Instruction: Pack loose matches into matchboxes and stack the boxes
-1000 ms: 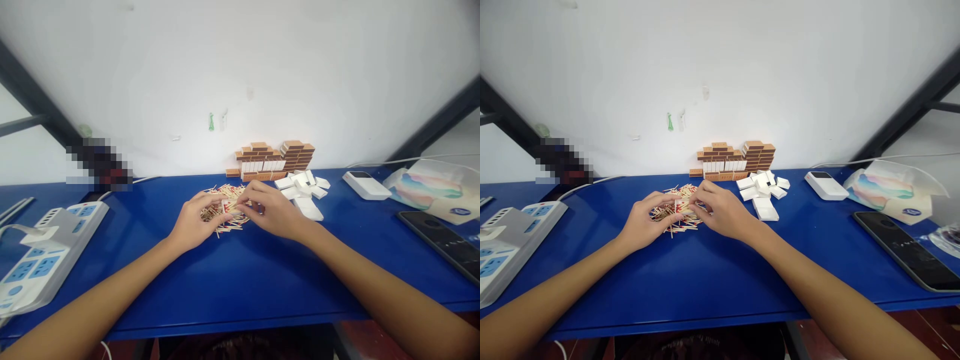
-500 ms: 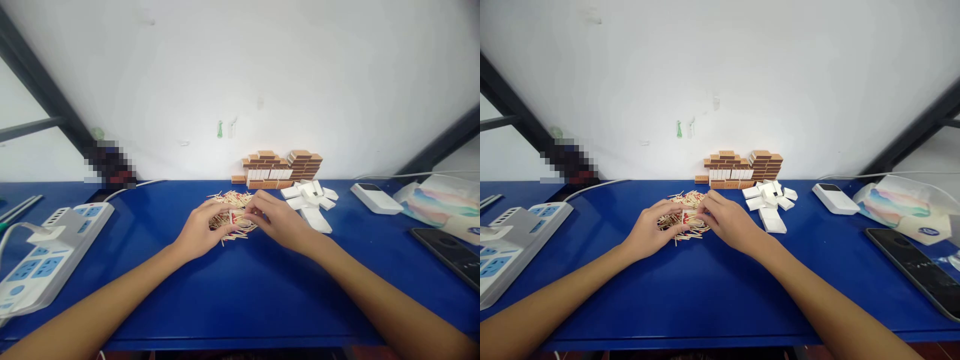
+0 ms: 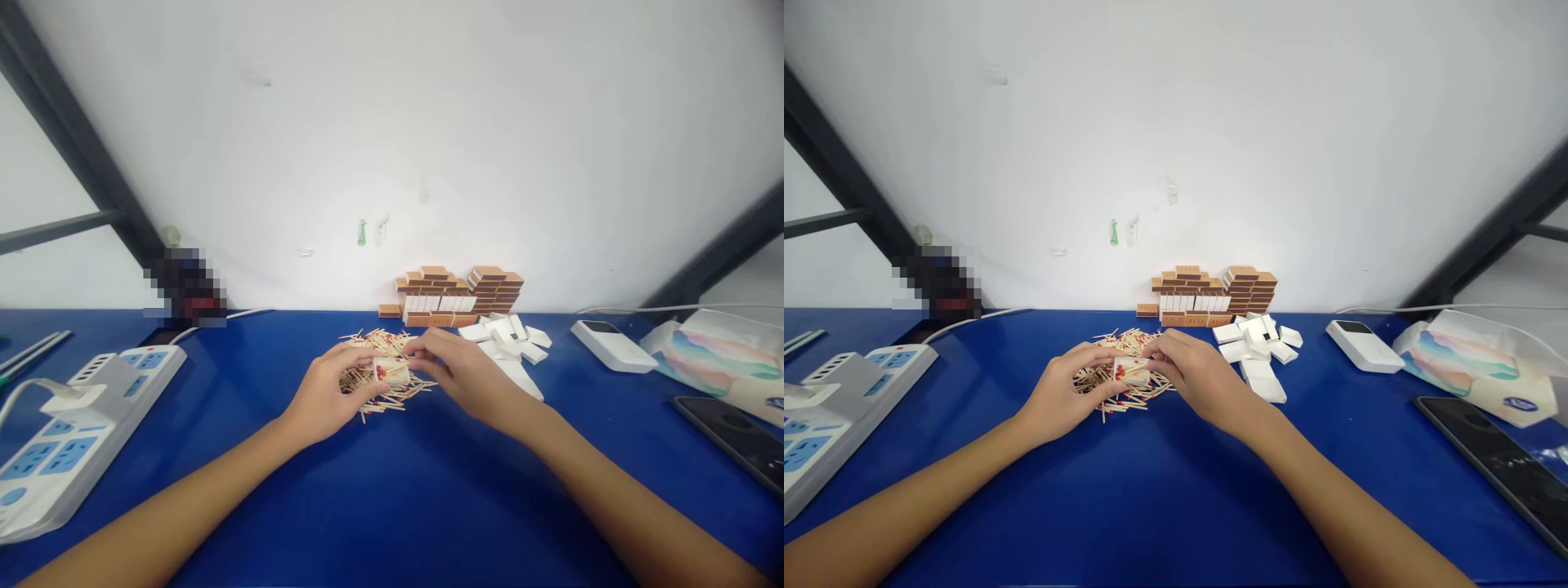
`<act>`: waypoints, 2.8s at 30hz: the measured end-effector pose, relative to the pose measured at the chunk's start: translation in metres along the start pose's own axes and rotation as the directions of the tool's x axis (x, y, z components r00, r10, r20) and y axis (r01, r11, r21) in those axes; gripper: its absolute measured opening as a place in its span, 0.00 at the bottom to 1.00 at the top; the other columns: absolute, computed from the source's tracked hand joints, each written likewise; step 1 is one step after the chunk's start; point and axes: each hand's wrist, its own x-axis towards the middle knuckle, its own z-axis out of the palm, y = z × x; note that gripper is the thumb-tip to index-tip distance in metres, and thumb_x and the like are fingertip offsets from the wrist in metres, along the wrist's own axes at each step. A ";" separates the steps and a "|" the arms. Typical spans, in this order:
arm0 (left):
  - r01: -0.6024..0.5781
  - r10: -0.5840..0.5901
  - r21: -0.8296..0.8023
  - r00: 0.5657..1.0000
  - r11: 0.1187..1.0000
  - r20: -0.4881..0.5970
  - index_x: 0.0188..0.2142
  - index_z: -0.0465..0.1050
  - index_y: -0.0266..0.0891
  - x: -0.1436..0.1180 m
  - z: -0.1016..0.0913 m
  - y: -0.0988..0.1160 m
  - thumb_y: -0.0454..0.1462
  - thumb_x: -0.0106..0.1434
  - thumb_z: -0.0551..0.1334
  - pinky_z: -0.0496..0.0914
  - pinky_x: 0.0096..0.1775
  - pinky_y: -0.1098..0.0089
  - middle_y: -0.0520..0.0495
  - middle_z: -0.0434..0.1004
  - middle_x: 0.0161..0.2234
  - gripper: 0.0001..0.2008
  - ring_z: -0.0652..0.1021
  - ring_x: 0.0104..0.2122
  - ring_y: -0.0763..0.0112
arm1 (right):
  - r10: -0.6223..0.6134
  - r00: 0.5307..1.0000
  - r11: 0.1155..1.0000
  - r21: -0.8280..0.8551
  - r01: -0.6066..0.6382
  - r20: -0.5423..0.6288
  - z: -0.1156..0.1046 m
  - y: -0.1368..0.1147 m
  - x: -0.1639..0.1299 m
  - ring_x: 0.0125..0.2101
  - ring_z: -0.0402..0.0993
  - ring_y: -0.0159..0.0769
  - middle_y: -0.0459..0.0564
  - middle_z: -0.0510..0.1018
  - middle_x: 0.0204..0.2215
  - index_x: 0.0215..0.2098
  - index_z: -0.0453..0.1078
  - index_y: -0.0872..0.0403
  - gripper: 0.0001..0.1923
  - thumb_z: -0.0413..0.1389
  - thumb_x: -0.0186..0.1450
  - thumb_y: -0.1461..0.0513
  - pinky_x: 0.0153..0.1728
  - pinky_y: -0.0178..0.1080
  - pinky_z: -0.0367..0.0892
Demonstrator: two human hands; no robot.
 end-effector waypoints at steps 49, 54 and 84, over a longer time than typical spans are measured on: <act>-0.043 0.043 -0.006 0.997 0.999 0.061 0.52 0.80 0.45 -0.003 0.002 0.014 0.43 0.65 0.73 0.76 0.53 0.59 0.46 0.85 0.49 0.17 0.83 0.49 0.60 | -0.055 0.995 0.998 -0.010 0.054 -0.079 0.009 -0.019 -0.001 0.35 0.72 0.35 0.50 0.75 0.37 0.42 0.72 0.52 0.08 0.53 0.78 0.60 0.35 0.37 0.67; -0.074 0.074 0.000 0.995 0.997 0.059 0.52 0.79 0.45 -0.002 0.001 0.014 0.43 0.66 0.72 0.76 0.53 0.59 0.47 0.85 0.49 0.17 0.83 0.49 0.60 | -0.015 0.998 1.000 -0.004 0.015 -0.069 0.011 -0.021 -0.002 0.33 0.72 0.34 0.49 0.74 0.37 0.42 0.73 0.51 0.06 0.55 0.76 0.60 0.33 0.37 0.66; -0.088 0.085 0.037 0.994 0.995 0.071 0.52 0.78 0.45 -0.004 0.001 0.010 0.45 0.66 0.72 0.75 0.52 0.58 0.46 0.85 0.48 0.16 0.83 0.48 0.59 | -0.016 0.996 0.992 -0.127 0.026 0.084 0.003 -0.014 -0.004 0.32 0.71 0.33 0.50 0.73 0.40 0.42 0.70 0.52 0.03 0.55 0.75 0.63 0.32 0.37 0.67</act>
